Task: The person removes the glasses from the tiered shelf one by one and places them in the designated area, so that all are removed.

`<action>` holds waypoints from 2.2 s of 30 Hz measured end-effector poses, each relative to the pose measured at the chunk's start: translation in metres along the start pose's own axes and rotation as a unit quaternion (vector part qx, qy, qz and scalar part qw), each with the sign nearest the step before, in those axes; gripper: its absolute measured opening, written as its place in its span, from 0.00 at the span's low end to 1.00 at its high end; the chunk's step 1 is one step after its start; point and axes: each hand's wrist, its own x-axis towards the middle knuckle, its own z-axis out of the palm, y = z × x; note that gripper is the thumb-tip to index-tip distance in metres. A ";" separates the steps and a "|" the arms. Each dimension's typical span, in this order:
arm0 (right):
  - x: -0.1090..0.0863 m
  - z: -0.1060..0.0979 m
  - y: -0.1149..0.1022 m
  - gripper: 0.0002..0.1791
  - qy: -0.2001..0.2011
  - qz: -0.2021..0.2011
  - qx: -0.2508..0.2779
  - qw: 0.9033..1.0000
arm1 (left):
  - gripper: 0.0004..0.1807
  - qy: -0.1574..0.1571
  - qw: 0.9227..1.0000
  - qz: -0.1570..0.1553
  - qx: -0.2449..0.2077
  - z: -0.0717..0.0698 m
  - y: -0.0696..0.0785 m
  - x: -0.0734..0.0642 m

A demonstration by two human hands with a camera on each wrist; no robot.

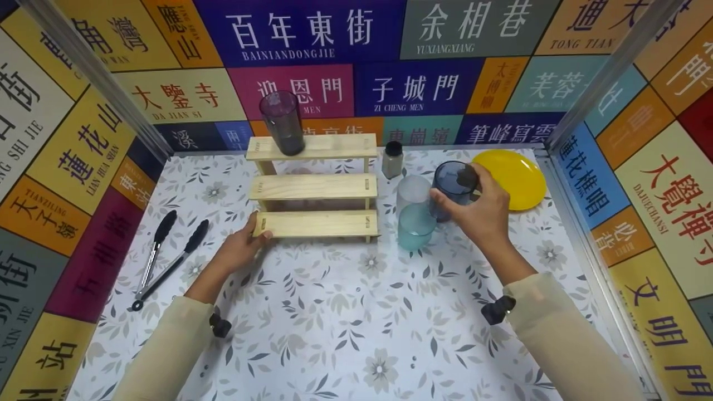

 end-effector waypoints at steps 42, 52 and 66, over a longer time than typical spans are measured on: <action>-0.033 0.017 0.056 0.46 -0.016 0.010 0.007 1.000 | 0.49 0.001 1.000 -0.004 -0.007 0.001 -0.001 0.000; -0.041 0.025 0.069 0.48 -0.033 0.019 -0.011 0.999 | 0.48 0.002 1.000 -0.010 -0.011 0.001 -0.003 0.001; -0.045 0.038 0.088 0.51 -0.056 0.053 -0.016 0.997 | 0.59 0.016 0.999 0.036 0.009 0.025 -0.053 0.029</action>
